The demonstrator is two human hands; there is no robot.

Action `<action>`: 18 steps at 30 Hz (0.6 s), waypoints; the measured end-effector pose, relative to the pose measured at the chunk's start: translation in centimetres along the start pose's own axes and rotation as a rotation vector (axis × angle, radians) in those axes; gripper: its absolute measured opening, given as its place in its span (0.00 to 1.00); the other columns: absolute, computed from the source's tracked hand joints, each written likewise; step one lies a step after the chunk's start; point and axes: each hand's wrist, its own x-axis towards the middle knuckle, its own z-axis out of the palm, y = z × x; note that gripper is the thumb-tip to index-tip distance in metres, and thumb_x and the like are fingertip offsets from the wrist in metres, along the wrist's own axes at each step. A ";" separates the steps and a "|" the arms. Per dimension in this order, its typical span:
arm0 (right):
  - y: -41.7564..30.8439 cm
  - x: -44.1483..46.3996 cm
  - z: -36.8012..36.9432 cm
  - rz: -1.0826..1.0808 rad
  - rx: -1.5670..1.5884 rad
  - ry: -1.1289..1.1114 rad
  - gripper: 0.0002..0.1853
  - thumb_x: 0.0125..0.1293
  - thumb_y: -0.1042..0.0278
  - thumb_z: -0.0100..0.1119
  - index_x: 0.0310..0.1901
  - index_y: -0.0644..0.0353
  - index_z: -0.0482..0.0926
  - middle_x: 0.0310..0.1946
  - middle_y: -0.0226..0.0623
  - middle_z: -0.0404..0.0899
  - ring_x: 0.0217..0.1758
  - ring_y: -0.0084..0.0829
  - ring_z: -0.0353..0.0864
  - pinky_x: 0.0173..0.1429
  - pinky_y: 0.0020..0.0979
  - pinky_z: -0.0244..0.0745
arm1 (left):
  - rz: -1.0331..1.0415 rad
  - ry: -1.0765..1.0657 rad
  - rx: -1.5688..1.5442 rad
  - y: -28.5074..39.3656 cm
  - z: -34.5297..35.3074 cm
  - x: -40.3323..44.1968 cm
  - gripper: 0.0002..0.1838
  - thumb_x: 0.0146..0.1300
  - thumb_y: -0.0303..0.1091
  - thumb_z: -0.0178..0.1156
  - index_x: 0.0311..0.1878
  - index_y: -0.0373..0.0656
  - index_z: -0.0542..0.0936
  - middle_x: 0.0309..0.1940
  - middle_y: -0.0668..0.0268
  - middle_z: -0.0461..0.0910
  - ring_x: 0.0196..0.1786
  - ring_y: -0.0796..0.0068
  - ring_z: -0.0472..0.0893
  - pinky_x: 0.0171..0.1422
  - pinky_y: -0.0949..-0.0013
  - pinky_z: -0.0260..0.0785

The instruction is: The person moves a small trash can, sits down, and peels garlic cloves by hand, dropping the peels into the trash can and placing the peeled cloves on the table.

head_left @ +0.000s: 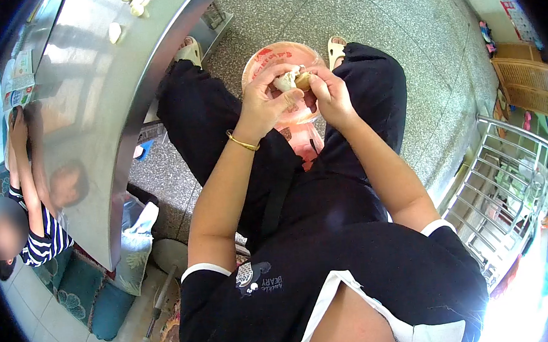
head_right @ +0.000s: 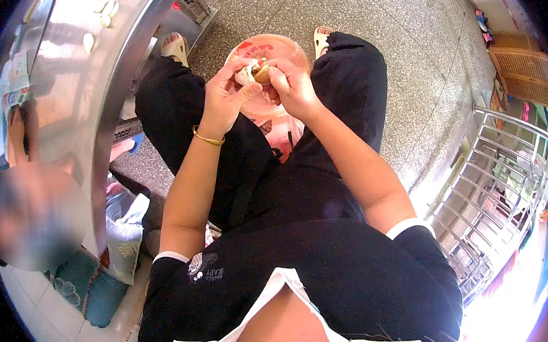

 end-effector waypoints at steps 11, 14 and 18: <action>-1.0 0.7 0.0 0.340 0.819 -0.100 0.15 0.66 0.62 0.37 0.40 0.60 0.73 0.29 0.28 0.72 0.26 0.20 0.64 0.28 0.21 0.58 | -0.342 0.152 -0.659 0.4 0.1 0.5 0.07 0.58 0.22 0.53 0.40 0.36 0.73 0.36 0.62 0.77 0.36 0.74 0.77 0.44 0.71 0.72; -1.6 0.4 0.7 0.362 0.889 -0.038 0.13 0.66 0.62 0.39 0.42 0.59 0.73 0.31 0.26 0.72 0.29 0.20 0.64 0.29 0.22 0.58 | -0.242 0.146 -0.390 1.0 0.5 0.2 0.09 0.56 0.22 0.58 0.41 0.35 0.76 0.37 0.63 0.77 0.38 0.76 0.77 0.44 0.74 0.71; -0.9 0.1 0.6 0.292 0.854 -0.129 0.12 0.67 0.62 0.42 0.44 0.59 0.72 0.31 0.24 0.72 0.30 0.19 0.64 0.31 0.22 0.60 | -0.011 0.180 0.069 0.8 1.0 0.4 0.15 0.53 0.20 0.61 0.45 0.36 0.77 0.39 0.64 0.75 0.40 0.78 0.76 0.45 0.76 0.70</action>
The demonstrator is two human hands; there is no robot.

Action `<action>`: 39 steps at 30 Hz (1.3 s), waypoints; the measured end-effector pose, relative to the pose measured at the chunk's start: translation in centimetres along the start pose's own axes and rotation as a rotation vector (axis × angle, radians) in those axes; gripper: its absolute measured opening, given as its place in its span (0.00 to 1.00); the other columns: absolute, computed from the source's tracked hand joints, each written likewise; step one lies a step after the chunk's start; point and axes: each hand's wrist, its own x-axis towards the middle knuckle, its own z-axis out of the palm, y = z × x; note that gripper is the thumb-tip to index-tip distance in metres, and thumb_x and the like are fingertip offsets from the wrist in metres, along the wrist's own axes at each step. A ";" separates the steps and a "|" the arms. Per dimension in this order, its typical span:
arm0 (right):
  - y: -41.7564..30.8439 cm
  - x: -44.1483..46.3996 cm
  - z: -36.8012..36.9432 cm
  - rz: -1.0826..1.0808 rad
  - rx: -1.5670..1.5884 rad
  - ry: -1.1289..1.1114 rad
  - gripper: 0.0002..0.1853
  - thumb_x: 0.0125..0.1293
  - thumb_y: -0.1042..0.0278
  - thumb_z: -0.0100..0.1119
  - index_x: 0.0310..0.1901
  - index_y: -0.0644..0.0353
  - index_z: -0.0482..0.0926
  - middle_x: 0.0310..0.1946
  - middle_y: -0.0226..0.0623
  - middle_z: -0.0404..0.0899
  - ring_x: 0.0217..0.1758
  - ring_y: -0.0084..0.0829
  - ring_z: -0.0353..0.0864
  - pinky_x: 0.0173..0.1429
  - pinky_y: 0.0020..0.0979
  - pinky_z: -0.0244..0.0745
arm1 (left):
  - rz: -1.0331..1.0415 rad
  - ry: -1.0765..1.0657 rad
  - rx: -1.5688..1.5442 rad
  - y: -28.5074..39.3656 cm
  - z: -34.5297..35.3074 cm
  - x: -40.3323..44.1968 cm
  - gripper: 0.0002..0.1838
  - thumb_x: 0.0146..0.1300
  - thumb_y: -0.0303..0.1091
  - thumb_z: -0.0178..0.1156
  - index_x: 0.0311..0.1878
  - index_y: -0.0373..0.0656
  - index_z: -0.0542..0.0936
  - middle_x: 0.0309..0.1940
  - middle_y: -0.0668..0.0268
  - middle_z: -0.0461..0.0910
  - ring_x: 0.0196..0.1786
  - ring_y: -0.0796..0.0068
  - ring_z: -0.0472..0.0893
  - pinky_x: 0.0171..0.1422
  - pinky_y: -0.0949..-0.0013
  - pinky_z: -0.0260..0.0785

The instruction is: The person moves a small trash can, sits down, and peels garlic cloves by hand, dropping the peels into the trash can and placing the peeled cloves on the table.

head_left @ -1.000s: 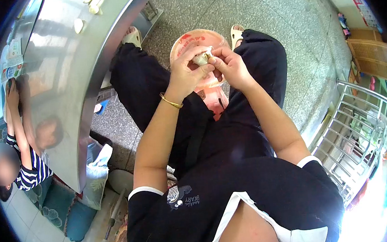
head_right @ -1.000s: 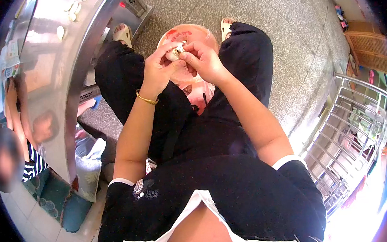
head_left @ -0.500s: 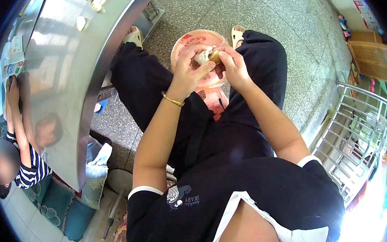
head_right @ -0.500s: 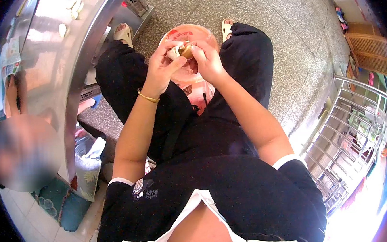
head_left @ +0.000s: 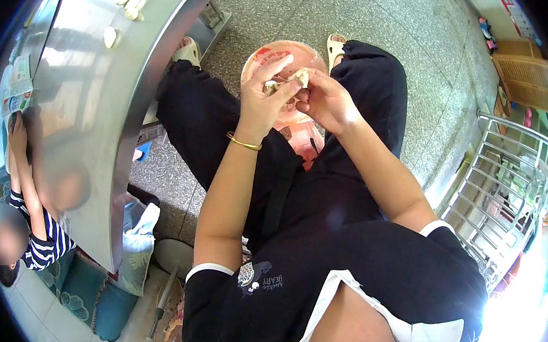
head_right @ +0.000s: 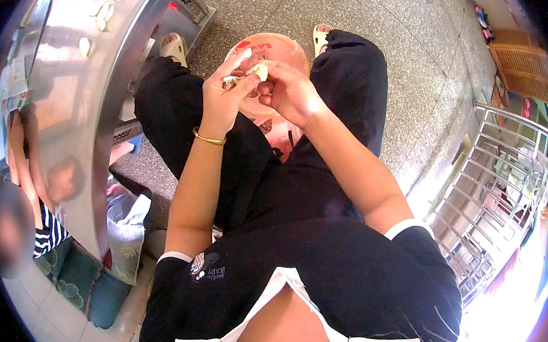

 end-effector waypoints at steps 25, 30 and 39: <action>-0.2 -1.0 -2.4 -0.015 -0.465 0.018 0.12 0.67 0.59 0.49 0.35 0.59 0.72 0.24 0.28 0.73 0.24 0.18 0.70 0.29 0.20 0.67 | -0.084 -0.164 0.117 0.3 -0.6 -0.5 0.10 0.55 0.28 0.63 0.39 0.35 0.78 0.32 0.70 0.78 0.33 0.86 0.74 0.38 0.80 0.68; -0.6 -1.0 -1.2 -0.057 -0.540 0.024 0.13 0.67 0.59 0.47 0.36 0.60 0.72 0.25 0.30 0.75 0.25 0.18 0.72 0.30 0.21 0.70 | -0.162 -0.122 -0.048 -0.2 -0.8 -0.3 0.09 0.59 0.30 0.59 0.40 0.34 0.78 0.31 0.70 0.78 0.31 0.87 0.74 0.36 0.80 0.68; 0.9 -0.6 -0.8 -0.150 -0.695 0.191 0.12 0.66 0.61 0.50 0.39 0.63 0.74 0.27 0.31 0.77 0.26 0.18 0.74 0.32 0.21 0.73 | -0.267 -0.043 -0.095 0.0 -0.5 -0.5 0.09 0.58 0.30 0.60 0.38 0.35 0.80 0.31 0.67 0.78 0.32 0.83 0.76 0.36 0.79 0.69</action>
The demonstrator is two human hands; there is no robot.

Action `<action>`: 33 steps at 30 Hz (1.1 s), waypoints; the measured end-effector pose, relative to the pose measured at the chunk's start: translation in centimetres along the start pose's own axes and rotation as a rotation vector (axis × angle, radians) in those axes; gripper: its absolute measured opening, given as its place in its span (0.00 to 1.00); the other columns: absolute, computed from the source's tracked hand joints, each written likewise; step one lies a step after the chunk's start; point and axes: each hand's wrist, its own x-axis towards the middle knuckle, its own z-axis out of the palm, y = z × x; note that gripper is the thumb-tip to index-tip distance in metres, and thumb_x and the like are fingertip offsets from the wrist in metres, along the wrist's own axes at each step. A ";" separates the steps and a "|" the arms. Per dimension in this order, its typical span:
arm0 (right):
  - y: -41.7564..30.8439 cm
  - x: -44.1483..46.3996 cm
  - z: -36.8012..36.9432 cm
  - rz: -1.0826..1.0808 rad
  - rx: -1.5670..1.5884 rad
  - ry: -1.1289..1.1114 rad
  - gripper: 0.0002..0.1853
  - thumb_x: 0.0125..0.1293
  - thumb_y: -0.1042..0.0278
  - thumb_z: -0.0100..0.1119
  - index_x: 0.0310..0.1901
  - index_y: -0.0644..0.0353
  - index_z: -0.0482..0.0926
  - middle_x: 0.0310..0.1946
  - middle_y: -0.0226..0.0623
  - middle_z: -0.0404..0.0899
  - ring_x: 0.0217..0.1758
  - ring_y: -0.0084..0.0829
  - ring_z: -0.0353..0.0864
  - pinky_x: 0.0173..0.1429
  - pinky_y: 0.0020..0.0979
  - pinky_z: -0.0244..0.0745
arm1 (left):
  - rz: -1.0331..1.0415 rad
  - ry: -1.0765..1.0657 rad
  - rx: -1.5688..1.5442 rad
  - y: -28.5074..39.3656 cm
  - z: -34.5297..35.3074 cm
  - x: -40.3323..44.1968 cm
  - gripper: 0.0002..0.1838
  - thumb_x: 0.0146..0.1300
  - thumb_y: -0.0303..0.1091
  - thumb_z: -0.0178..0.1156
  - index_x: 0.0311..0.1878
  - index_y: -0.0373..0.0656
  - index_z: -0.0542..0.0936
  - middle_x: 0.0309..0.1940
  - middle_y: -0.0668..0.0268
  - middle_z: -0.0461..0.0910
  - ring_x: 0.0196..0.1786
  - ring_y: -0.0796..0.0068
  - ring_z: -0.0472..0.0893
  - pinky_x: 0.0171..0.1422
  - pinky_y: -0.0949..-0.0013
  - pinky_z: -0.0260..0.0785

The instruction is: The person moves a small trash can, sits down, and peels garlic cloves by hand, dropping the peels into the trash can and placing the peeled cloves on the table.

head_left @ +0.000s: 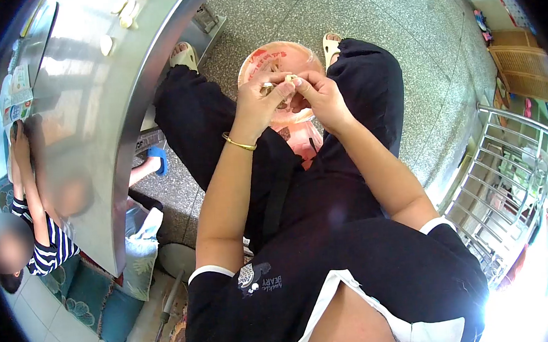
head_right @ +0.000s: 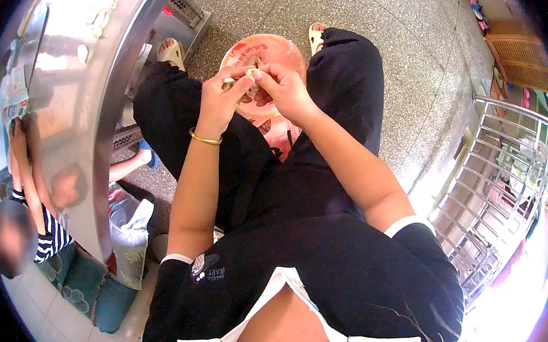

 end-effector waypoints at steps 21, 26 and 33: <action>-0.8 0.8 -1.2 0.191 0.465 -0.138 0.17 0.67 0.57 0.41 0.39 0.64 0.74 0.25 0.35 0.77 0.24 0.23 0.74 0.30 0.23 0.72 | -0.028 -0.052 -0.346 -0.2 0.0 0.4 0.08 0.58 0.27 0.59 0.40 0.33 0.77 0.30 0.66 0.79 0.31 0.81 0.77 0.35 0.77 0.72; -1.6 0.3 -0.9 0.143 0.547 -0.199 0.17 0.66 0.57 0.39 0.37 0.62 0.73 0.26 0.36 0.76 0.25 0.26 0.74 0.29 0.25 0.71 | 0.216 -0.007 0.101 0.4 0.0 0.1 0.06 0.54 0.26 0.62 0.35 0.34 0.78 0.28 0.66 0.79 0.31 0.81 0.77 0.35 0.77 0.71; -2.4 0.4 -0.7 0.057 -0.066 -0.072 0.11 0.59 0.64 0.60 0.38 0.63 0.77 0.25 0.25 0.75 0.24 0.11 0.68 0.26 0.15 0.62 | 0.428 0.074 0.625 0.6 -0.1 0.1 0.08 0.48 0.26 0.67 0.32 0.37 0.78 0.28 0.66 0.79 0.31 0.83 0.77 0.36 0.77 0.69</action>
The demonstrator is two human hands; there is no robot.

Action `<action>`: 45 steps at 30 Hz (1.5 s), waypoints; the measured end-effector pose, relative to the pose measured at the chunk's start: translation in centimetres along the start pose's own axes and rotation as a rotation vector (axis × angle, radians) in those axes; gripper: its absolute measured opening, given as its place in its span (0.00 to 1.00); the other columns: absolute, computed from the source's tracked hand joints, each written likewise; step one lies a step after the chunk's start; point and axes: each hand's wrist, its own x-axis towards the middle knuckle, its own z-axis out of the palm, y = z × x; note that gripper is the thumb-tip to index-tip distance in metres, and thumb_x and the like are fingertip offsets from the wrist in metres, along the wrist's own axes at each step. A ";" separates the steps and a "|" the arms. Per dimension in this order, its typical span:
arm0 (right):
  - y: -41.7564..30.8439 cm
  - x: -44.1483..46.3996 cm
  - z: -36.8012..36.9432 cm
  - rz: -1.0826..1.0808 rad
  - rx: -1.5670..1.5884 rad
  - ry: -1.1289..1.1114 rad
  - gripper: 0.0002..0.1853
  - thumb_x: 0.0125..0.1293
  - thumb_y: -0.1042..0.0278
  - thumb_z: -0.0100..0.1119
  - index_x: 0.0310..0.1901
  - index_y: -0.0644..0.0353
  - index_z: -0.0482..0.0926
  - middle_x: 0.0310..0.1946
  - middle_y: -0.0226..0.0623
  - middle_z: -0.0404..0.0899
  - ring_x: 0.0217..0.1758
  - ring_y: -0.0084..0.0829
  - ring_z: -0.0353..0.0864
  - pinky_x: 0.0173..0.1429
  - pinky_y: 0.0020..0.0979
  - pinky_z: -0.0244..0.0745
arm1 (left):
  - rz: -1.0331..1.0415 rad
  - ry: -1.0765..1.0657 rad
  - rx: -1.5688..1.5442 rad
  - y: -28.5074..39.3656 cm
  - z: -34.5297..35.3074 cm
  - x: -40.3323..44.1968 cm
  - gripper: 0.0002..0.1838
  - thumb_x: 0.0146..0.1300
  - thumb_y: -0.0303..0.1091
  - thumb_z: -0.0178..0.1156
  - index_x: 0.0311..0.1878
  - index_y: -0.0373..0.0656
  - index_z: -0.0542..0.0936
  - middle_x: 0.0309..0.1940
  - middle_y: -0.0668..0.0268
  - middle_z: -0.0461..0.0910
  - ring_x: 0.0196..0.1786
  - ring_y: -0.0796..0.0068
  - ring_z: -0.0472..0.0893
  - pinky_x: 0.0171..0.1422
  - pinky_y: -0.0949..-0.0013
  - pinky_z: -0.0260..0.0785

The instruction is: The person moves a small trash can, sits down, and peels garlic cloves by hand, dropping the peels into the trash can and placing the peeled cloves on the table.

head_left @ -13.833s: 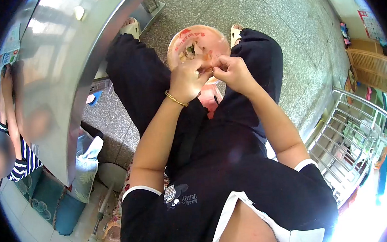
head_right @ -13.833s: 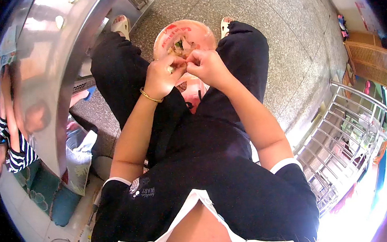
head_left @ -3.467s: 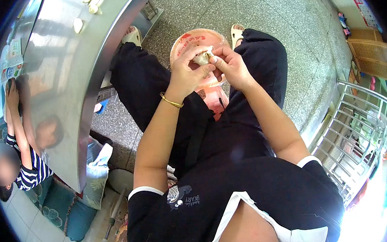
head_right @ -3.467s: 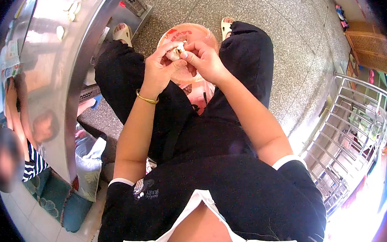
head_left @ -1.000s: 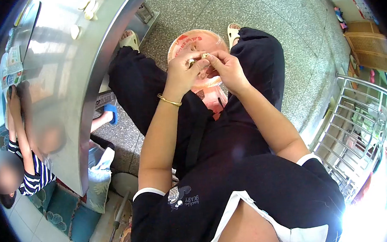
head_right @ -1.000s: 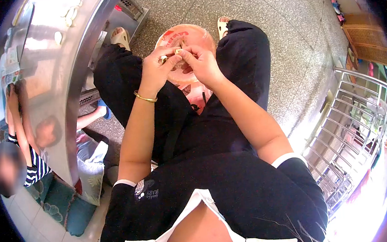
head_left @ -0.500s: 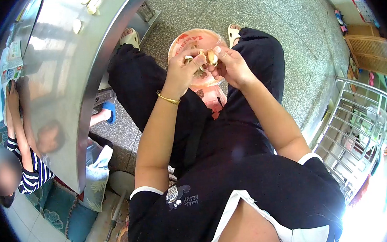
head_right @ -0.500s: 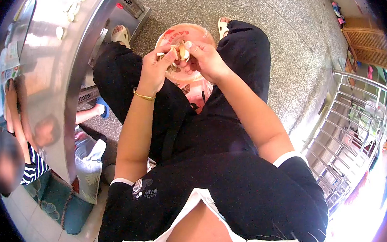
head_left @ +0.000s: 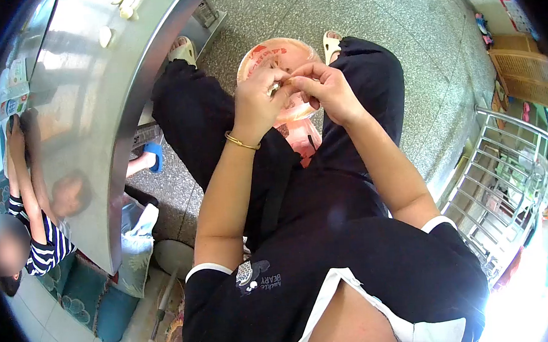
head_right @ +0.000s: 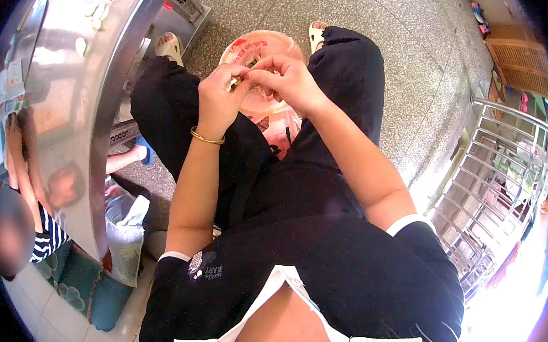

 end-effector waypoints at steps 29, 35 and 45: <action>0.3 0.0 1.6 -0.365 -0.350 0.173 0.08 0.59 0.70 0.56 0.34 0.66 0.78 0.25 0.31 0.78 0.27 0.18 0.73 0.33 0.22 0.69 | -0.439 0.051 -0.858 -1.4 0.6 0.1 0.10 0.57 0.26 0.60 0.42 0.35 0.78 0.35 0.66 0.78 0.35 0.82 0.78 0.40 0.77 0.73; -0.7 -0.5 1.1 -0.417 -0.623 0.131 0.05 0.56 0.71 0.57 0.32 0.63 0.78 0.25 0.35 0.78 0.26 0.21 0.74 0.32 0.24 0.69 | -0.413 -0.017 -0.607 -1.0 0.3 0.0 0.10 0.57 0.25 0.60 0.42 0.33 0.78 0.34 0.64 0.80 0.32 0.82 0.78 0.39 0.78 0.72; 0.2 -0.1 0.7 -0.321 -0.425 0.165 0.03 0.57 0.75 0.54 0.31 0.65 0.76 0.23 0.25 0.74 0.23 0.13 0.67 0.28 0.18 0.63 | -0.344 -0.068 -0.681 -0.3 0.1 -0.1 0.13 0.58 0.24 0.59 0.46 0.33 0.77 0.40 0.63 0.79 0.38 0.81 0.78 0.44 0.78 0.71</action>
